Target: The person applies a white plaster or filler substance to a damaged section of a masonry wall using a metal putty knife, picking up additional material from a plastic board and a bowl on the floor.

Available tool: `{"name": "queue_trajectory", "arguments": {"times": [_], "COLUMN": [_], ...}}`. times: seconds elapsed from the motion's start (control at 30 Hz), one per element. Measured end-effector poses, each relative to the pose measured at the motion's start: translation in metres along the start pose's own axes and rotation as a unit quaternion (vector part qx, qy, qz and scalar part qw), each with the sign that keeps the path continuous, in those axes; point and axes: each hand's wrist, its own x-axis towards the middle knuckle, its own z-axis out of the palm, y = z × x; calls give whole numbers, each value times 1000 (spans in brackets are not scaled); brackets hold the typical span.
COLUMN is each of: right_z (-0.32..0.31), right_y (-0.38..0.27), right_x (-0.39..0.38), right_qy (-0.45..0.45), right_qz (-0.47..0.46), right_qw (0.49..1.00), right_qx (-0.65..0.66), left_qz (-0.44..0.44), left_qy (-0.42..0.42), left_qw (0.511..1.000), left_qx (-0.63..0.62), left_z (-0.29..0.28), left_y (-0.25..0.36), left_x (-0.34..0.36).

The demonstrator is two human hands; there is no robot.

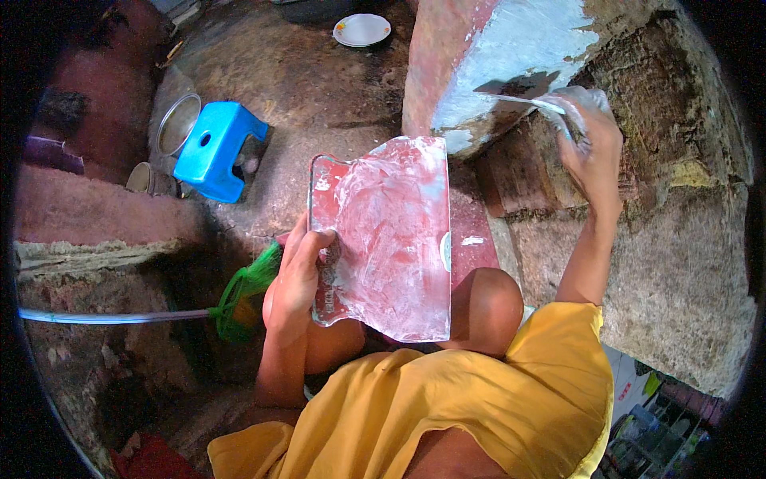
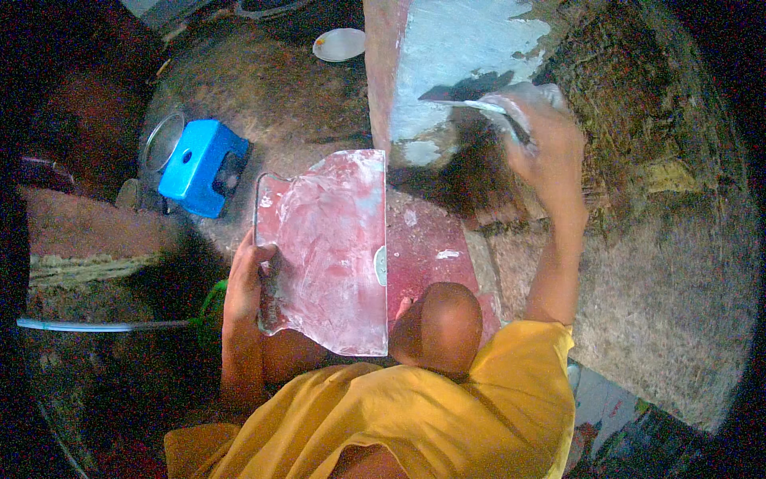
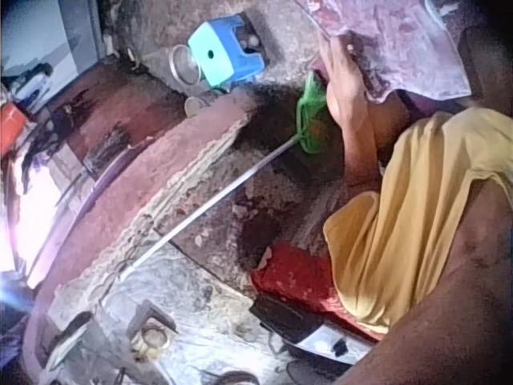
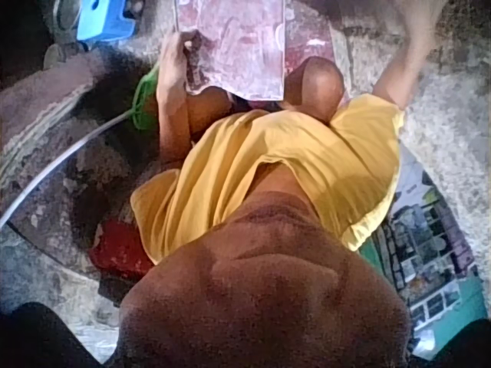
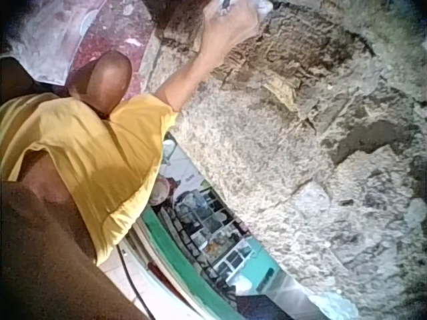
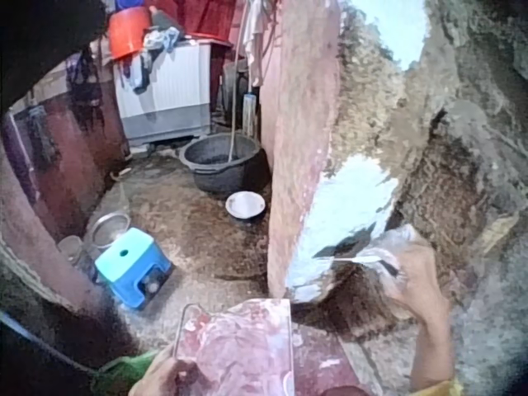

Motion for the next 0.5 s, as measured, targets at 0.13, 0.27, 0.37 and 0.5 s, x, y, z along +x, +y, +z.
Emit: {"name": "queue_trajectory", "arguments": {"times": [0.13, 0.27, 0.37, 0.5], "right_z": [4, -2, 3, 7], "right_y": [1, 7, 11, 5], "right_x": [1, 1, -4, -4], "right_qy": [1, 30, 26, 21], "right_qz": [8, 8, -2, 40], "right_qw": [999, 1000, 999, 999], "right_qx": [-33, 2, 18, 20], "left_qz": [9, -3, -5, -37], "left_qy": [41, 33, 31, 23], "left_qw": [999, 999, 999, 999], "left_qx": [20, 29, 24, -4], "left_z": [2, -5, -3, -6], "left_y": [-3, -8, -4, -13], "left_x": [-2, 2, 1, 4]}}
